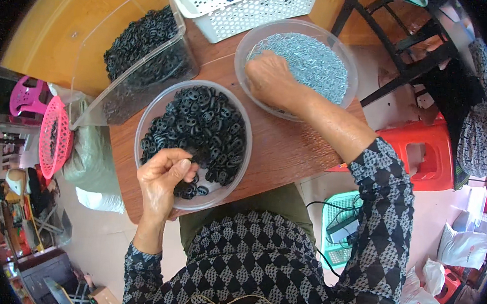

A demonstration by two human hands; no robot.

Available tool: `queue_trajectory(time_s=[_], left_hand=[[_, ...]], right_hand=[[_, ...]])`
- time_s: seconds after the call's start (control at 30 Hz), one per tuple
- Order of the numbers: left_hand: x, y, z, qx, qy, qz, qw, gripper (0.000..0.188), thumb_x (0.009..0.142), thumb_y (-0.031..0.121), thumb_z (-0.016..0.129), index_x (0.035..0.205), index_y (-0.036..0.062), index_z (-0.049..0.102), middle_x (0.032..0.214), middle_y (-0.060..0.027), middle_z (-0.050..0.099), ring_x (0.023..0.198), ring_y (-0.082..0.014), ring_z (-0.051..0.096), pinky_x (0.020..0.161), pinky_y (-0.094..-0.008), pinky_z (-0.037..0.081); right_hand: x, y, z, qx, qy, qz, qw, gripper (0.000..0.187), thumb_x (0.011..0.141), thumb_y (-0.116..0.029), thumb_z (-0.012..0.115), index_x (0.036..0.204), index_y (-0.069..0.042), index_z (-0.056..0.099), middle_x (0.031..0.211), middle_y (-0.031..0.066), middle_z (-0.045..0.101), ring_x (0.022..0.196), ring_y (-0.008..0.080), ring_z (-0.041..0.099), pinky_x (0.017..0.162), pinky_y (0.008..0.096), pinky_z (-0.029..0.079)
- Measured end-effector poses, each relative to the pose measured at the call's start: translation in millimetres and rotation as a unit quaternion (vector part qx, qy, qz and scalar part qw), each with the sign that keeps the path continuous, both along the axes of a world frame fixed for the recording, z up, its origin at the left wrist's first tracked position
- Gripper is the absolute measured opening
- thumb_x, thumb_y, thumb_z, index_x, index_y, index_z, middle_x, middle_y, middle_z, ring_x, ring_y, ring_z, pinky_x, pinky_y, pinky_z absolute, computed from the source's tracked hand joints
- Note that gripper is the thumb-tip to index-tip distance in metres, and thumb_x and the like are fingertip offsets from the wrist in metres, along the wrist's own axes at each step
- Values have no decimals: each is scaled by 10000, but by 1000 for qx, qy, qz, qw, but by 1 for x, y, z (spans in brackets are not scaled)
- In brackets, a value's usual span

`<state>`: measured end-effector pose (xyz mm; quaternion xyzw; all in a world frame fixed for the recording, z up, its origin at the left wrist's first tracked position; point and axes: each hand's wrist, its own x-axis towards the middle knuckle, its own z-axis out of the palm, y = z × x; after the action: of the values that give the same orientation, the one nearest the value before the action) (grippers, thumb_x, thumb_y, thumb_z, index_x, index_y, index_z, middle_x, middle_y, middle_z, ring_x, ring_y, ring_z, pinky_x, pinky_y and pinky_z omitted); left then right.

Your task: The person repeatedly picks small black plastic fasteners from a bowl and inserts small metal pins into them by hand. The assembled fasteners are placed back into the same bowl. The person handles the items one at a time throughout the clip.

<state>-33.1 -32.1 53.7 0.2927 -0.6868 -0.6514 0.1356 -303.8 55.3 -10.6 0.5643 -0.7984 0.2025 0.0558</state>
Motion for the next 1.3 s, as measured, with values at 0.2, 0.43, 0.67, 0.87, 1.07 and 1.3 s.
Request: queue_trajectory(time_s=[0.2, 0.43, 0.67, 0.87, 1.07, 1.3], left_hand=[[0, -4, -5, 142, 64, 44, 987, 132, 775, -27, 659, 901, -39, 620, 785, -114, 651, 645, -138, 617, 601, -243, 524], [4, -4, -12, 134, 113, 71, 982, 136, 760, -54, 662, 881, -31, 604, 790, -92, 638, 661, -126, 606, 595, -246, 522], [3, -3, -5, 79, 89, 76, 990, 128, 786, -40, 648, 901, -20, 593, 828, -49, 630, 695, -75, 569, 620, -201, 491], [2, -1, -4, 148, 127, 75, 978, 80, 826, 13, 612, 879, -41, 585, 789, -116, 628, 624, -140, 588, 547, -253, 506], [1, 3, 2, 153, 109, 85, 978, 97, 848, 33, 595, 901, -48, 585, 776, -126, 627, 591, -152, 595, 520, -256, 503], [5, 7, -3, 144, 116, 97, 978, 116, 855, 45, 594, 915, -53, 595, 760, -116, 628, 581, -144, 592, 503, -245, 500]], right_hand=[[-1, -10, 9, 73, 9, -2, 997, 140, 680, -44, 541, 613, 58, 610, 738, 279, 597, 752, 422, 590, 650, 465, 492], [-2, 4, 14, -19, 15, -6, 1000, 56, 715, -30, 522, 685, 16, 528, 701, 195, 573, 732, 361, 550, 657, 447, 445], [36, 27, 52, -134, -207, -8, 969, 39, 732, -18, 582, 747, 3, 552, 654, 135, 545, 637, 275, 536, 597, 354, 446], [101, 27, 66, -130, -489, 64, 860, 85, 783, -27, 627, 868, -19, 627, 755, 14, 569, 689, 77, 516, 610, 227, 415], [121, 17, 68, -108, -601, 124, 782, 63, 793, -19, 637, 856, -19, 637, 808, -8, 583, 736, 47, 528, 641, 193, 421], [135, 12, 57, -123, -643, 84, 751, 90, 783, -44, 634, 850, 12, 612, 709, -10, 584, 654, 38, 517, 571, 203, 432]])
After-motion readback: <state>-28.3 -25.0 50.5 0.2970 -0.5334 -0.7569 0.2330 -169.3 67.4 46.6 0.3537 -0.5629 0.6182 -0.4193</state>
